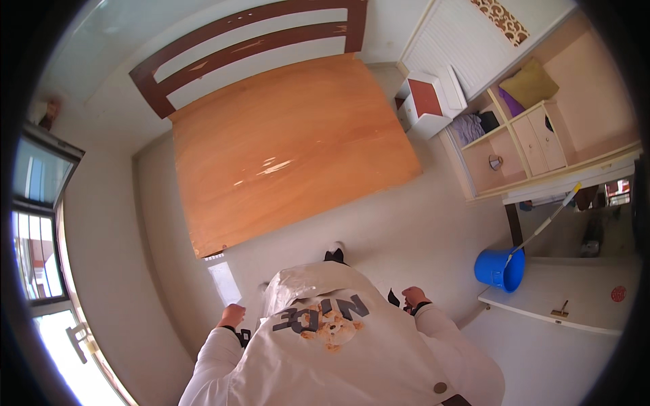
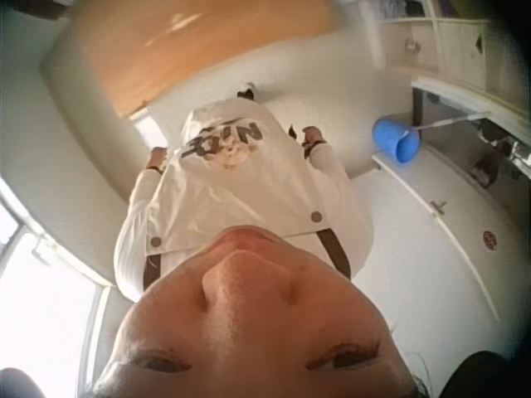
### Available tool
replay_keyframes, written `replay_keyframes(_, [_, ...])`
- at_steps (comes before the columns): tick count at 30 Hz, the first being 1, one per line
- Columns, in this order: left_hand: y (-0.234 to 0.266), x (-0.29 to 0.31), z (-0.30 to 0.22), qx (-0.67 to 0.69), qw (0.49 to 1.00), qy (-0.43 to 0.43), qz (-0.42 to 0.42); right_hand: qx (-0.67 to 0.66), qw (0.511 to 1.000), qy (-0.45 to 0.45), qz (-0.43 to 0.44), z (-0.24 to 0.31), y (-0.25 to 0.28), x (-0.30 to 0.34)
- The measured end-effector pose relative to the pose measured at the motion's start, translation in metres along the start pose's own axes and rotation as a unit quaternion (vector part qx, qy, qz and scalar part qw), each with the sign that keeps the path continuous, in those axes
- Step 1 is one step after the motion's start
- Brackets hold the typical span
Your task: The person mops the floor with a mop and bucket, then moves and assembles wooden furniture pieces. They lift and position a large wooden panel and a shelving unit, aligning them against the wall.
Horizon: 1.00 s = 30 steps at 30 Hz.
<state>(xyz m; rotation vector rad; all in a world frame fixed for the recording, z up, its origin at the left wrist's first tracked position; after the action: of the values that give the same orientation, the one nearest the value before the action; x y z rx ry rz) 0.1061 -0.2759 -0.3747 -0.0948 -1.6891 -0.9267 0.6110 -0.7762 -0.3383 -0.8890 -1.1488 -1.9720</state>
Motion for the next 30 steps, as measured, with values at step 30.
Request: replay_keyframes(30, [0.304,-0.260,-0.406,-0.228,0.952,-0.178,-0.097,-0.136,0.986,-0.034,-0.089,0.137,0.338,-0.162])
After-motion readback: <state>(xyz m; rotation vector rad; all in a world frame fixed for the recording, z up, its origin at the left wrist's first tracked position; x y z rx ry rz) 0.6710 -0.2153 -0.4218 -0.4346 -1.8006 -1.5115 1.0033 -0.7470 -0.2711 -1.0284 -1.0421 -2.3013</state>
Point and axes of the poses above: each hand's wrist, its own x-axis away from the middle knuckle, its own y-axis out of the back of the hand, z = x × y, the point moved 5 cm from there along -x, towards the middle knuckle, and after that the axes turned 13 degrees about y, right-handed, at the moved point
